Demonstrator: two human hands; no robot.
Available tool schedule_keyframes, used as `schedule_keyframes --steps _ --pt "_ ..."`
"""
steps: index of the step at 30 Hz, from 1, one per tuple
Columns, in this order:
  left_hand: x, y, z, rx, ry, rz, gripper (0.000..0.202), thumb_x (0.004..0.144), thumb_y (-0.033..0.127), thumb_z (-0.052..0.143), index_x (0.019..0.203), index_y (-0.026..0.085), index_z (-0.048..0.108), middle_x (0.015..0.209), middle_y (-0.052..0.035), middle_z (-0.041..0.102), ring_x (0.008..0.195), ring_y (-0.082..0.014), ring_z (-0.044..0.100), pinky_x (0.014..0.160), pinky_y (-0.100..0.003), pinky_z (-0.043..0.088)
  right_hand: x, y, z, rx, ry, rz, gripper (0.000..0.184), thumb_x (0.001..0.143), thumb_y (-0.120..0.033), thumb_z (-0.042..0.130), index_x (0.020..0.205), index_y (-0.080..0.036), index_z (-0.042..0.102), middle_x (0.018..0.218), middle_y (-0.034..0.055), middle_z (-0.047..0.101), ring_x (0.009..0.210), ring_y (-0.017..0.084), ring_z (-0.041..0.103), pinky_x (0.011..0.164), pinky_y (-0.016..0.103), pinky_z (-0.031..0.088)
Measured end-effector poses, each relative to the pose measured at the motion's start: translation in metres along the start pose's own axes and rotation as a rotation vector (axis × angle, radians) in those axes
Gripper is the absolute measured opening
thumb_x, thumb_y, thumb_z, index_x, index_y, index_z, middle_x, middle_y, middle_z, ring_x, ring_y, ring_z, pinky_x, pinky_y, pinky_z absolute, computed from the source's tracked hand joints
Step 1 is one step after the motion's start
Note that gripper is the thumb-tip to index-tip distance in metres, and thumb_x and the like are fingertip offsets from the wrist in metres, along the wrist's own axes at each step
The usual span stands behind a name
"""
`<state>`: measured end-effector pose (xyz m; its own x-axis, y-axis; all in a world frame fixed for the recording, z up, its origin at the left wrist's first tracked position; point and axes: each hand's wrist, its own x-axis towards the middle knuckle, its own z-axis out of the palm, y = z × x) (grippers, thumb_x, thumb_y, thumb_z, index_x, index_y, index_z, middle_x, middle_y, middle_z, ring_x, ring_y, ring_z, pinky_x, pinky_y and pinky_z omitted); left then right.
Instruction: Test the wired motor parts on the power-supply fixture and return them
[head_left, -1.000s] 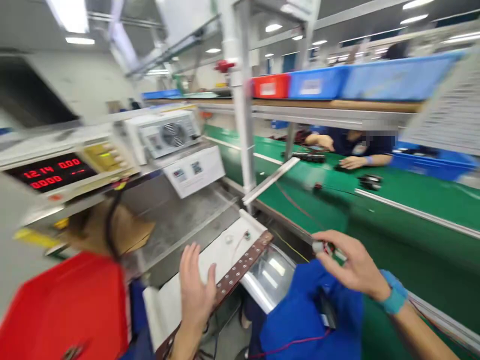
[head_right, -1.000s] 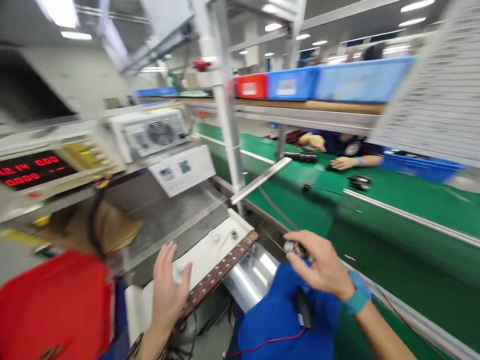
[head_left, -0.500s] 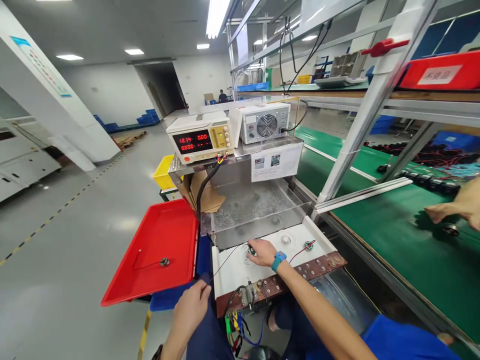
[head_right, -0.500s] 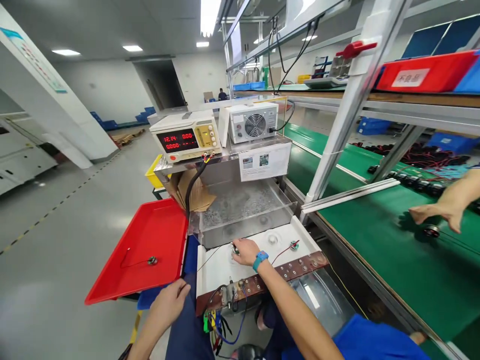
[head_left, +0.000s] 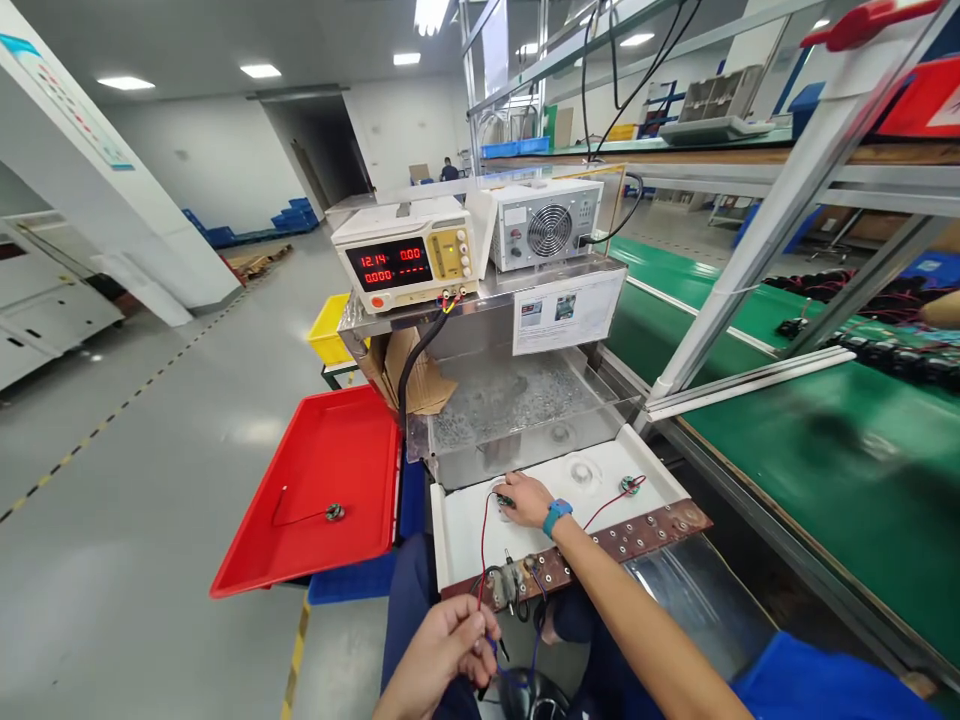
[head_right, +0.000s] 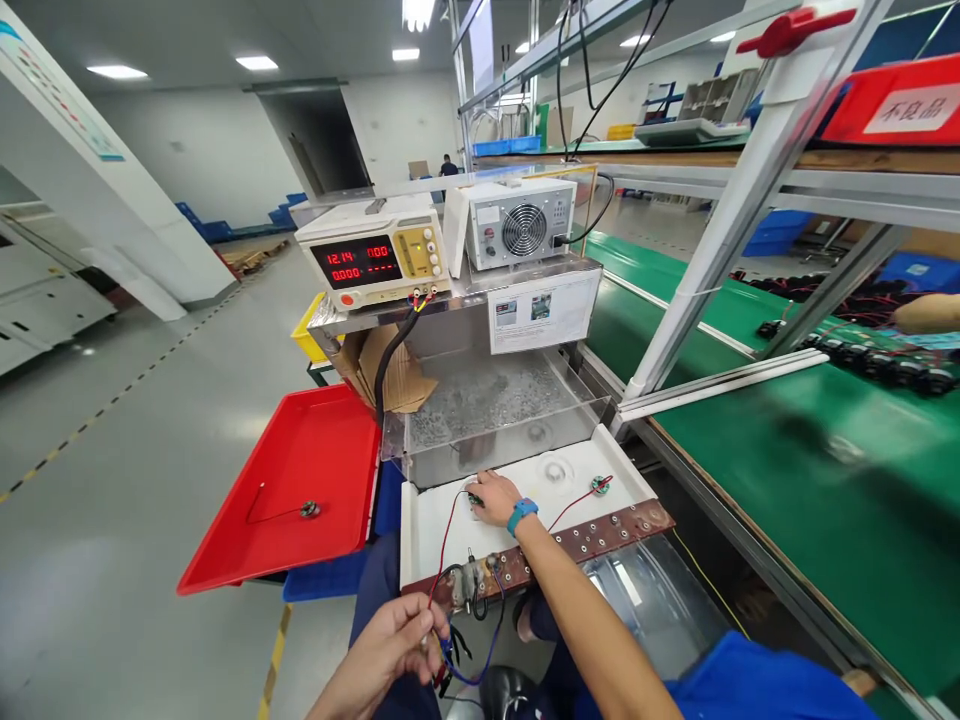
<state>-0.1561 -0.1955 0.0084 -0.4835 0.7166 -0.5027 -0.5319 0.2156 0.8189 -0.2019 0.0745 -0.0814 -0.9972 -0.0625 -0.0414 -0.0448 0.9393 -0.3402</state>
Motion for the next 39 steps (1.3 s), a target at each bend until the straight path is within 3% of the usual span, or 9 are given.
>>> schedule_keyframes --steps 3,7,11,15,21,39 --pt "0.018 0.017 0.016 -0.012 0.019 0.071 0.046 0.073 0.057 0.074 0.083 0.013 0.067 0.071 -0.0059 0.068 0.066 -0.0133 0.064 0.063 -0.023 0.051 0.0 0.0 0.0 -0.004 -0.013 0.019 0.043 0.087 -0.033 0.06 0.129 -0.026 0.061 0.108 0.0086 0.06 0.103 0.024 0.053 0.083 0.031 0.041" --pt "0.053 0.028 0.028 0.063 0.131 0.099 0.057 0.067 0.064 0.074 0.092 0.014 0.07 0.073 -0.0042 0.069 0.054 -0.0096 0.055 0.05 -0.02 0.04 0.001 -0.002 0.0 -0.01 -0.026 0.054 0.039 0.087 -0.034 0.059 0.125 -0.026 0.064 0.104 0.0087 0.061 0.102 0.025 0.053 0.083 0.033 0.041" --pt "0.088 0.025 0.032 0.29 0.236 0.293 0.053 0.069 0.065 0.068 0.077 0.013 0.072 0.071 -0.0051 0.069 0.062 -0.0147 0.058 0.06 -0.025 0.043 0.001 -0.007 0.003 -0.015 -0.026 0.105 0.036 0.087 -0.032 0.057 0.122 -0.026 0.064 0.105 0.009 0.061 0.101 0.026 0.052 0.081 0.033 0.041" --pt "0.109 0.013 0.037 0.39 0.266 0.36 0.039 0.072 0.054 0.066 0.076 0.015 0.073 0.081 -0.0064 0.074 0.075 -0.0198 0.063 0.072 -0.028 0.046 0.001 -0.01 0.005 -0.026 -0.004 0.142 0.035 0.089 -0.033 0.054 0.122 -0.025 0.063 0.107 0.0094 0.061 0.103 0.026 0.051 0.083 0.033 0.041" --pt "0.122 -0.005 0.039 0.524 0.295 0.387 0.026 0.075 0.04 0.061 0.075 0.016 0.072 0.075 -0.005 0.074 0.074 -0.0205 0.064 0.073 -0.03 0.047 0.001 -0.009 0.002 -0.012 -0.008 0.118 0.034 0.087 -0.036 0.057 0.117 -0.024 0.065 0.106 0.0095 0.06 0.103 0.026 0.051 0.083 0.033 0.042" --pt "0.131 -0.017 0.035 0.749 0.364 0.334 0.025 0.08 0.037 0.053 0.074 0.018 0.068 0.073 -0.0044 0.072 0.07 -0.0192 0.062 0.068 -0.027 0.043 0.003 -0.008 0.005 0.012 0.013 0.127 0.029 0.085 -0.033 0.058 0.11 -0.021 0.067 0.104 0.0098 0.061 0.103 0.025 0.051 0.086 0.033 0.04"
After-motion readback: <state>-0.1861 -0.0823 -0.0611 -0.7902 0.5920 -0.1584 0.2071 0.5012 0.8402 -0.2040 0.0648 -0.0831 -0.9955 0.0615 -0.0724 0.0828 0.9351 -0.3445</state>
